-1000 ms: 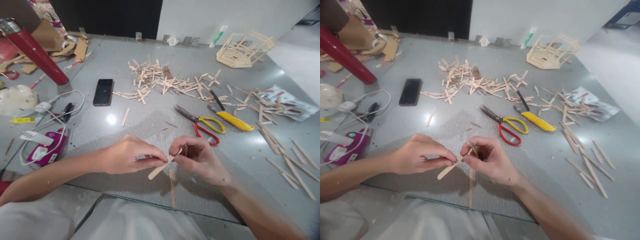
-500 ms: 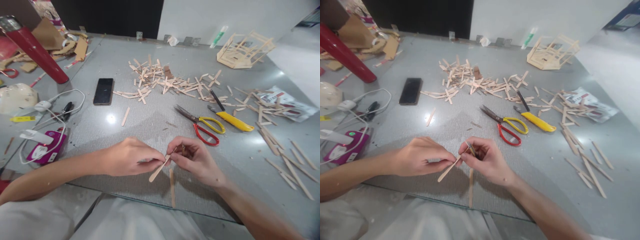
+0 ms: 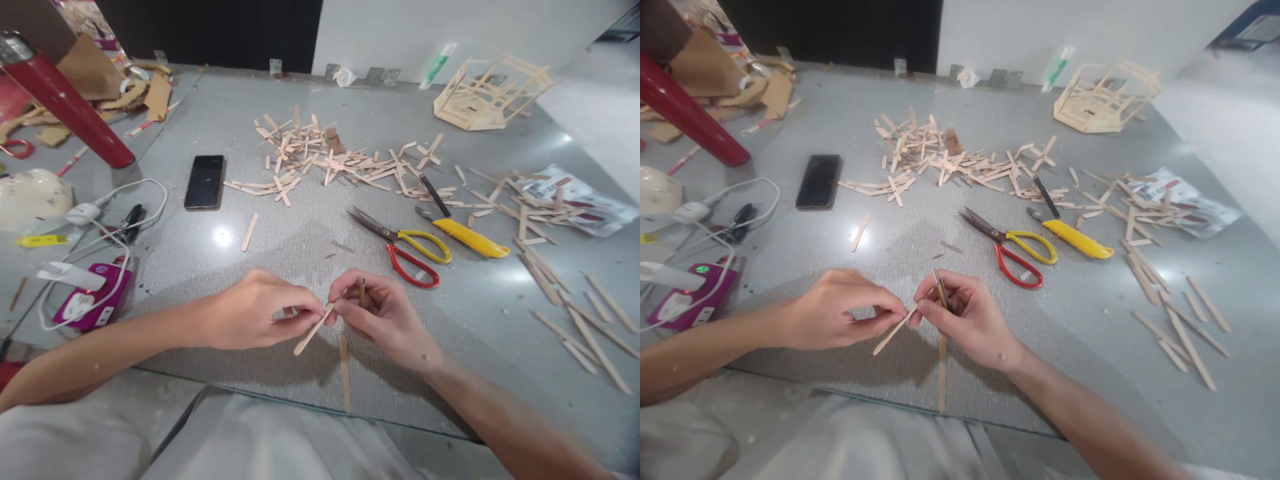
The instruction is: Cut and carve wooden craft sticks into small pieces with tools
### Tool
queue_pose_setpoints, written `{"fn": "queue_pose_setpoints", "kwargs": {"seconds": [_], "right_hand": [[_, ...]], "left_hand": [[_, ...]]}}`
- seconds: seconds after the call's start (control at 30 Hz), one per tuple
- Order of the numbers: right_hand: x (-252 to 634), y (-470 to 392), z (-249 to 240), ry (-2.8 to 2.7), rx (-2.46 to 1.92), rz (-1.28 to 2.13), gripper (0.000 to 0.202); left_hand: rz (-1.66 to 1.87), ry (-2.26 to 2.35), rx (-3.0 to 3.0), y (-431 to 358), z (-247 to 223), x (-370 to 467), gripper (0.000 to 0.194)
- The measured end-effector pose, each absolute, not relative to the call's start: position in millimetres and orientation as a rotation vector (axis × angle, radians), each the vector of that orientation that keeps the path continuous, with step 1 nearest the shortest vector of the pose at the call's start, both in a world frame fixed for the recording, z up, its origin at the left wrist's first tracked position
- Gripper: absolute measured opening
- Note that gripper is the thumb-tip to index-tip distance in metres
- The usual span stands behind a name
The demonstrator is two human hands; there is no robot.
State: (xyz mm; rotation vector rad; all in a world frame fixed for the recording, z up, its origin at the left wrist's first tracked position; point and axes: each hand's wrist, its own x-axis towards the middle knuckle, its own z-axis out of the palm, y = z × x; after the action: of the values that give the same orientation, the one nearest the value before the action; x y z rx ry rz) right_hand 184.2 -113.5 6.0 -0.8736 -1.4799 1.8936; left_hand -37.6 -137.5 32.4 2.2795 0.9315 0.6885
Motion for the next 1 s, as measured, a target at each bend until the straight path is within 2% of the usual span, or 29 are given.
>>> {"fn": "queue_pose_setpoints", "kwargs": {"seconds": [0.73,1.0], "right_hand": [[180,-118,10,-1.223,-0.876,2.019,0.025],[184,-120,15,-1.122,-0.946,1.886,0.033]], "left_hand": [[0.654,0.98,1.686,-138,40,-28,0.01],[0.718,1.043,1.431,-130,26,-31,0.031]]}}
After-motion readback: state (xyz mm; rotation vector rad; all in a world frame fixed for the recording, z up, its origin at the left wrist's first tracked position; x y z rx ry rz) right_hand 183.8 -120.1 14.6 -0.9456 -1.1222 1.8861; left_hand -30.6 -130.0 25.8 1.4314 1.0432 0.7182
